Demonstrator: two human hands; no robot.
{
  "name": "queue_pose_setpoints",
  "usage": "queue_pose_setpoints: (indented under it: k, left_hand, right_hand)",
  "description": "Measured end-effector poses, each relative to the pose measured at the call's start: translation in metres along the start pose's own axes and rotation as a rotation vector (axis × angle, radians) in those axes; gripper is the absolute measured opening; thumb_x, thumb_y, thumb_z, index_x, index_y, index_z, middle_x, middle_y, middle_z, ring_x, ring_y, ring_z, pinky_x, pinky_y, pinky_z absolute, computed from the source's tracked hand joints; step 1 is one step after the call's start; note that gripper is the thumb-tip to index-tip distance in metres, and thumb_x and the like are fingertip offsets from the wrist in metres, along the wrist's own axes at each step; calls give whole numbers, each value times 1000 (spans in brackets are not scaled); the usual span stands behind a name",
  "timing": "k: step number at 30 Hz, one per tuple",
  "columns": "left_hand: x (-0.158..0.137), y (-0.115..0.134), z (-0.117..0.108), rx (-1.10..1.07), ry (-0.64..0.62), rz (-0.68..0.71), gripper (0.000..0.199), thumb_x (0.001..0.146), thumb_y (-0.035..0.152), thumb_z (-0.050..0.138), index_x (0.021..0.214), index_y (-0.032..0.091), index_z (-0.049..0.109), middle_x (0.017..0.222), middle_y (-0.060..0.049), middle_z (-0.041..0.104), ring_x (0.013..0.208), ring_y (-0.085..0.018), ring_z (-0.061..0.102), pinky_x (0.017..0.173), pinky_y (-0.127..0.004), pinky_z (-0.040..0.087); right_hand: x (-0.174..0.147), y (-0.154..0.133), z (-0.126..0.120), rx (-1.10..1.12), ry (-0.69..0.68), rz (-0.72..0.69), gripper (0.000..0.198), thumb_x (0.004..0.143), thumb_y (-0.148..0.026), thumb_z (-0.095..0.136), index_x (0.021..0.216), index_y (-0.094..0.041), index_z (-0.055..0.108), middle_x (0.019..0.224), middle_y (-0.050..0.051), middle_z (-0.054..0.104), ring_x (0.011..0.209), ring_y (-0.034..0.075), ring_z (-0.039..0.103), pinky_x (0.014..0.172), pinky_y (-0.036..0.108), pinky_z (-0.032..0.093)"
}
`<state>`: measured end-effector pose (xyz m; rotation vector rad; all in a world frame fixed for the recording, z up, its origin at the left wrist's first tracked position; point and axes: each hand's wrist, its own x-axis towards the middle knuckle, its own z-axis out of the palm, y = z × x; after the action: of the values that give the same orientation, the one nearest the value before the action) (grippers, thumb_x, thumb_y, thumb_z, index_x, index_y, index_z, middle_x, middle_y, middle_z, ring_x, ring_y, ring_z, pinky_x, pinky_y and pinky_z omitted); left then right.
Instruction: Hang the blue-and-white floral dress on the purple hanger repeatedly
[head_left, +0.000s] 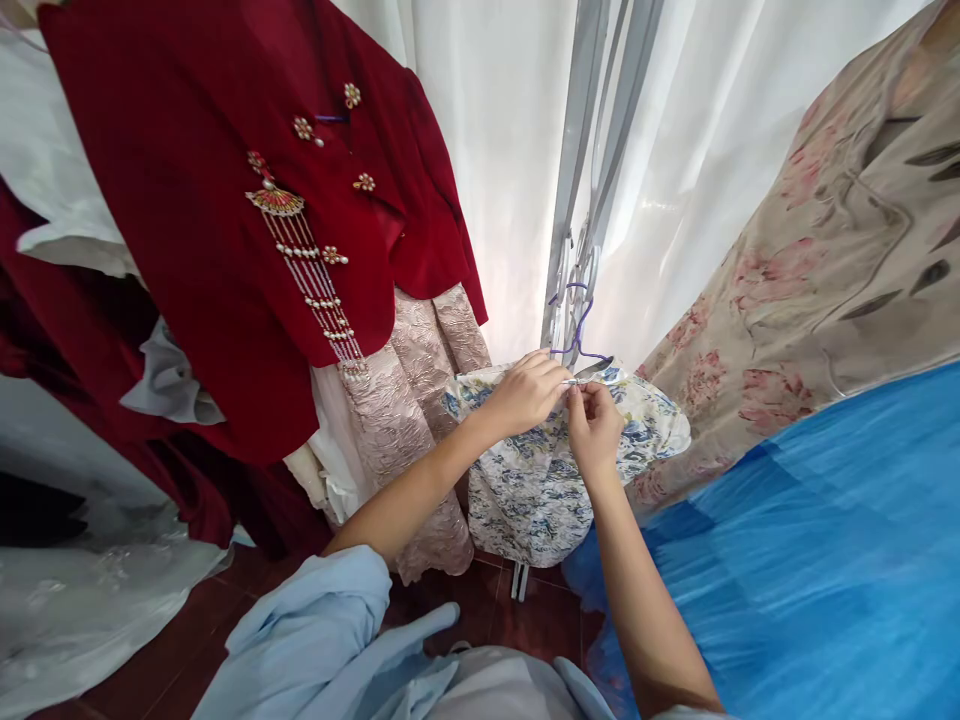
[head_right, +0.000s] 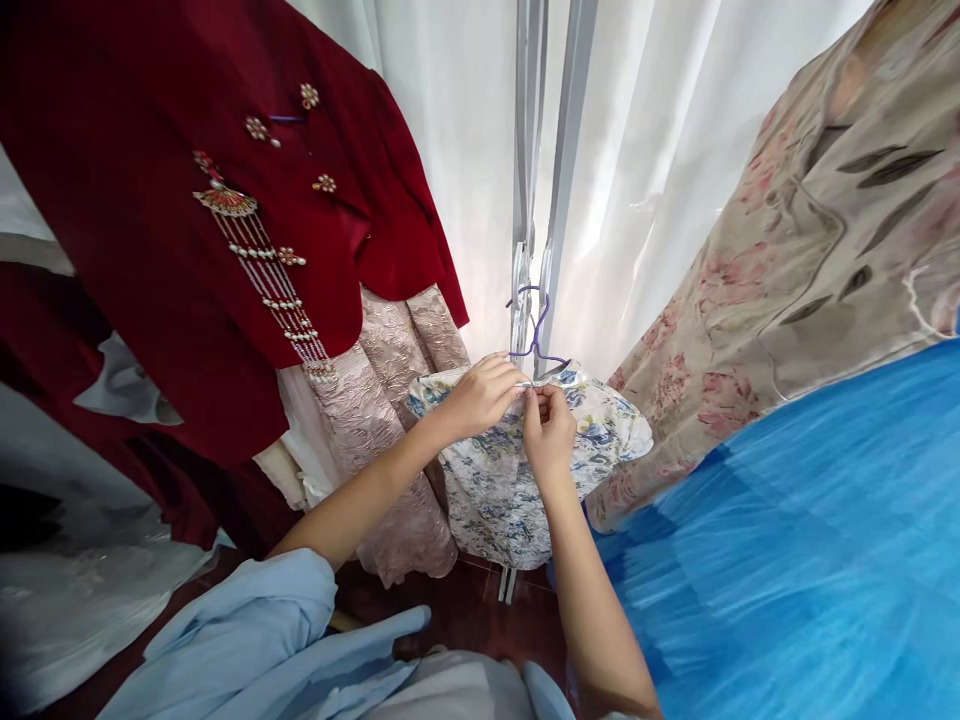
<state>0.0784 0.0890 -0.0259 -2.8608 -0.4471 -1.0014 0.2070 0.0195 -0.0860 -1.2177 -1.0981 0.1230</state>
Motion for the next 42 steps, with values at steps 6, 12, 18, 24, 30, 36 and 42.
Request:
queue_pose_setpoints:
  k: [6,12,18,24,30,36,42]
  left_hand:
    - [0,9,1,-3,14,-36,27,102,22,37,99,16,64,98,-8,67,102,-23,60,110,-47,45]
    - [0,15,0,8,23,-93,23,101,20,41,96,16,63,98,-8,67,102,-23,59,106,-44,46]
    - [4,17,1,-55,29,-121,23,101,18,40,94,15,62,97,-8,67,100,-22,59,99,-40,47]
    - [3,18,-4,-71,-22,-208,21,98,15,44,94,15,64,95,-8,67,95,-23,60,91,-38,48]
    - [3,13,-5,-122,18,-190,21,99,17,46,97,15,67,99,-8,70,98,-24,60,89,-37,47]
    - [3,13,4,-182,100,-104,20,99,19,49,95,17,68,101,-7,71,100,-22,60,93,-38,46]
    - [4,5,-2,-258,114,-56,19,101,21,48,94,17,66,96,-6,71,96,-21,62,90,-35,45]
  right_hand:
    - [1,1,0,134,-17,59,26,88,-48,63,80,-25,53,56,-6,49,50,13,44,49,26,36]
    - [6,2,-2,148,-31,36,21,84,-42,66,80,-25,55,54,-7,49,48,12,42,49,26,36]
    - [6,-1,-8,178,-58,69,22,84,-42,67,81,-24,57,59,-4,58,51,13,50,51,26,41]
    - [8,-4,-13,0,-43,50,29,84,-48,67,88,-20,65,56,-3,61,50,14,53,54,27,43]
    - [11,-11,-17,189,-127,218,29,70,-45,77,69,-19,64,44,-4,55,38,11,43,42,26,32]
    - [-1,-16,-14,468,-31,393,29,65,-41,81,64,-20,62,40,-8,48,35,9,38,39,24,27]
    - [-1,-34,0,644,14,369,29,67,-36,79,62,-22,54,45,-8,50,38,8,40,39,22,28]
